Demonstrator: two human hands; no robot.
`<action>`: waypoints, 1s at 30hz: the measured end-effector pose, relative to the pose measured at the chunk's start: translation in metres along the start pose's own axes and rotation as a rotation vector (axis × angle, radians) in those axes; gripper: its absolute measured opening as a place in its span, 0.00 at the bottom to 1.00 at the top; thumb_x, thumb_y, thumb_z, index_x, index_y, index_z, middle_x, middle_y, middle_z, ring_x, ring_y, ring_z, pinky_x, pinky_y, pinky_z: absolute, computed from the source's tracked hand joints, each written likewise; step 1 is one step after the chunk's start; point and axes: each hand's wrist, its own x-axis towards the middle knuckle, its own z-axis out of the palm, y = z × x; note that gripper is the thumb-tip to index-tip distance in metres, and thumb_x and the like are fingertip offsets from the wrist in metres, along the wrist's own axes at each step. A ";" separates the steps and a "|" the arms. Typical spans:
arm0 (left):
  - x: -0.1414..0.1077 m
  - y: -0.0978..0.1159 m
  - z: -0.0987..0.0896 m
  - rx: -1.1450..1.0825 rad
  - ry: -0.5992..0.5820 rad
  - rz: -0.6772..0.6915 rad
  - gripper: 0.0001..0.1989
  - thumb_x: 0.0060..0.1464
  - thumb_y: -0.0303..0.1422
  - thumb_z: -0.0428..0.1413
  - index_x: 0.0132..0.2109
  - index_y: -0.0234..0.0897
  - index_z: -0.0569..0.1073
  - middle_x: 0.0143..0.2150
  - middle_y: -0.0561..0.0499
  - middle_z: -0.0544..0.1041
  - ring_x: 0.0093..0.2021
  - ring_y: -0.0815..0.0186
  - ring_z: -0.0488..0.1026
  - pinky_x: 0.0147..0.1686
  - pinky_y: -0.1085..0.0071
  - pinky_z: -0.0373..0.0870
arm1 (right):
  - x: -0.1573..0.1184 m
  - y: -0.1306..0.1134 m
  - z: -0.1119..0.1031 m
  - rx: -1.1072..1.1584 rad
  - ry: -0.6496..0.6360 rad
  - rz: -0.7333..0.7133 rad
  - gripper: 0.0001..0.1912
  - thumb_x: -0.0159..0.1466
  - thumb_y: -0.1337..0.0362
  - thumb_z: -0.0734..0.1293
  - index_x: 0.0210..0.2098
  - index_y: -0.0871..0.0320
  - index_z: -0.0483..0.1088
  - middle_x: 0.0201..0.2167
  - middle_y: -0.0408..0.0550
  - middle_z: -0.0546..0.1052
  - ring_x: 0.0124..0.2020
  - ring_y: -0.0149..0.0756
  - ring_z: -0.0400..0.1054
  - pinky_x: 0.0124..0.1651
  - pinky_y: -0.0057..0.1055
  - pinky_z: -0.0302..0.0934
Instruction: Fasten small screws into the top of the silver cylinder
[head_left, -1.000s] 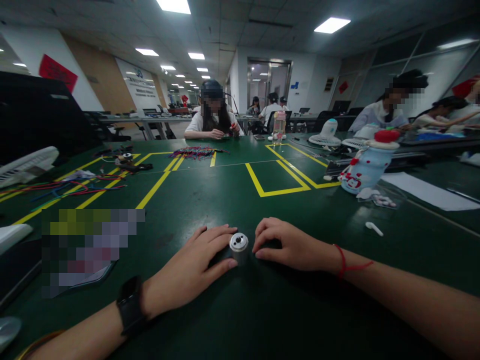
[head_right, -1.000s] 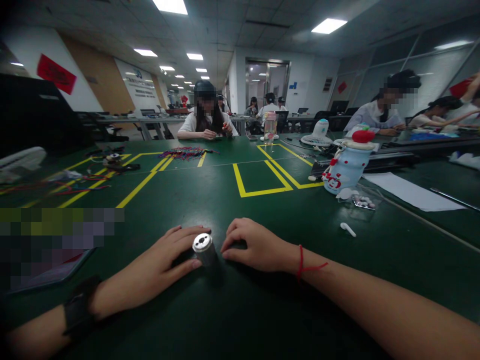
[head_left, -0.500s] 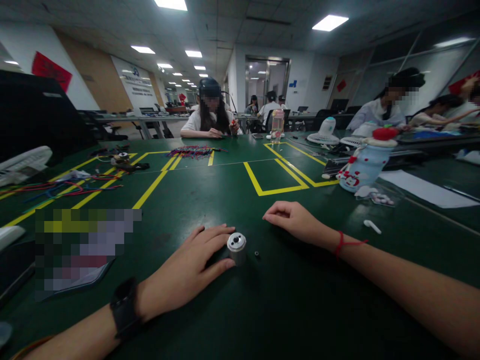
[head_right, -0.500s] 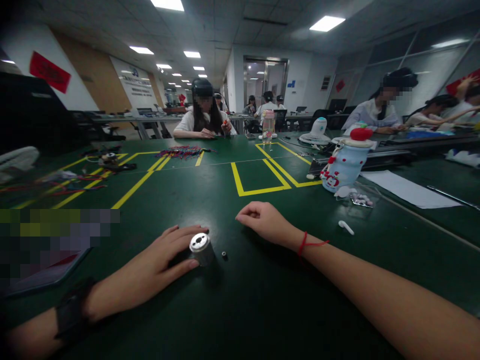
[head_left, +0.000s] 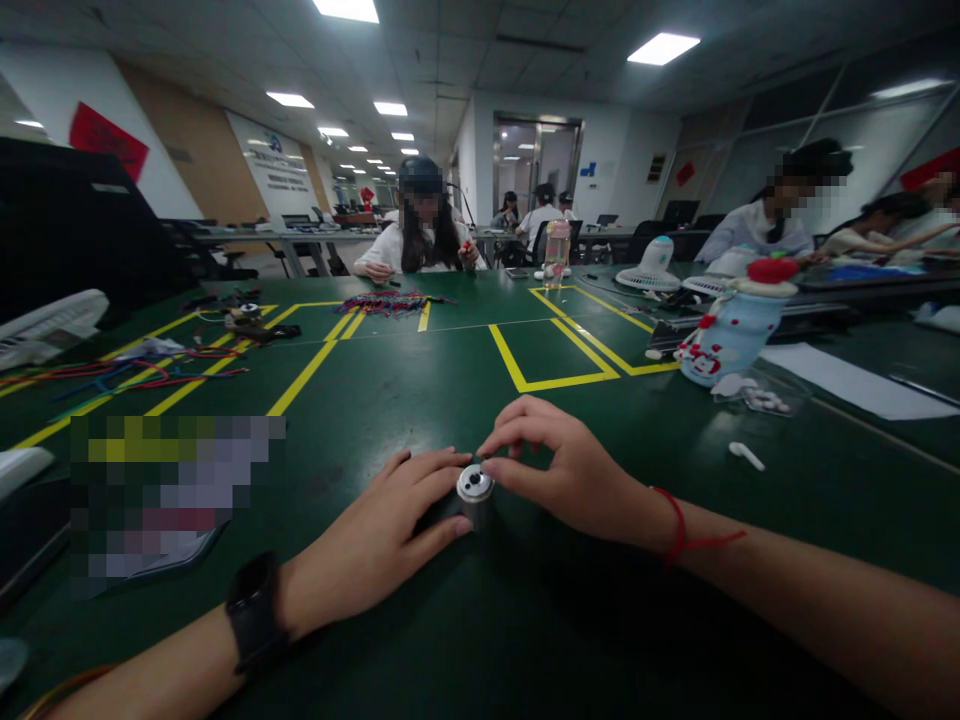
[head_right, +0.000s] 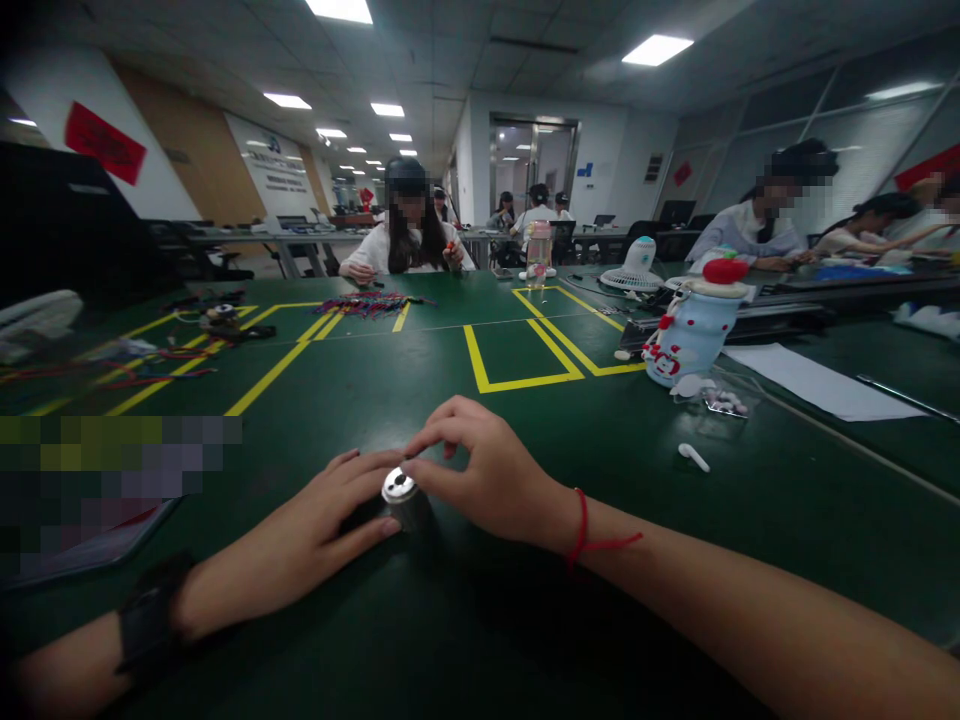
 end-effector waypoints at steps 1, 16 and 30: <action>0.000 0.000 0.000 0.000 0.000 0.005 0.23 0.63 0.40 0.51 0.63 0.52 0.57 0.64 0.51 0.63 0.63 0.56 0.59 0.63 0.44 0.46 | 0.001 -0.003 0.002 -0.009 0.001 -0.006 0.05 0.60 0.65 0.69 0.36 0.57 0.75 0.38 0.46 0.71 0.38 0.32 0.66 0.39 0.28 0.63; 0.000 0.000 -0.001 -0.021 0.002 -0.005 0.21 0.63 0.41 0.50 0.62 0.50 0.61 0.64 0.51 0.63 0.63 0.57 0.59 0.62 0.49 0.51 | 0.005 0.041 -0.024 0.164 0.125 0.342 0.11 0.61 0.59 0.65 0.36 0.61 0.70 0.28 0.44 0.72 0.27 0.29 0.64 0.31 0.28 0.60; 0.000 0.000 -0.001 -0.024 -0.029 -0.020 0.21 0.64 0.42 0.48 0.63 0.52 0.58 0.65 0.51 0.61 0.64 0.57 0.57 0.63 0.46 0.44 | 0.000 0.065 -0.028 -0.043 -0.027 0.378 0.11 0.61 0.60 0.65 0.35 0.62 0.73 0.26 0.44 0.72 0.26 0.29 0.63 0.29 0.28 0.56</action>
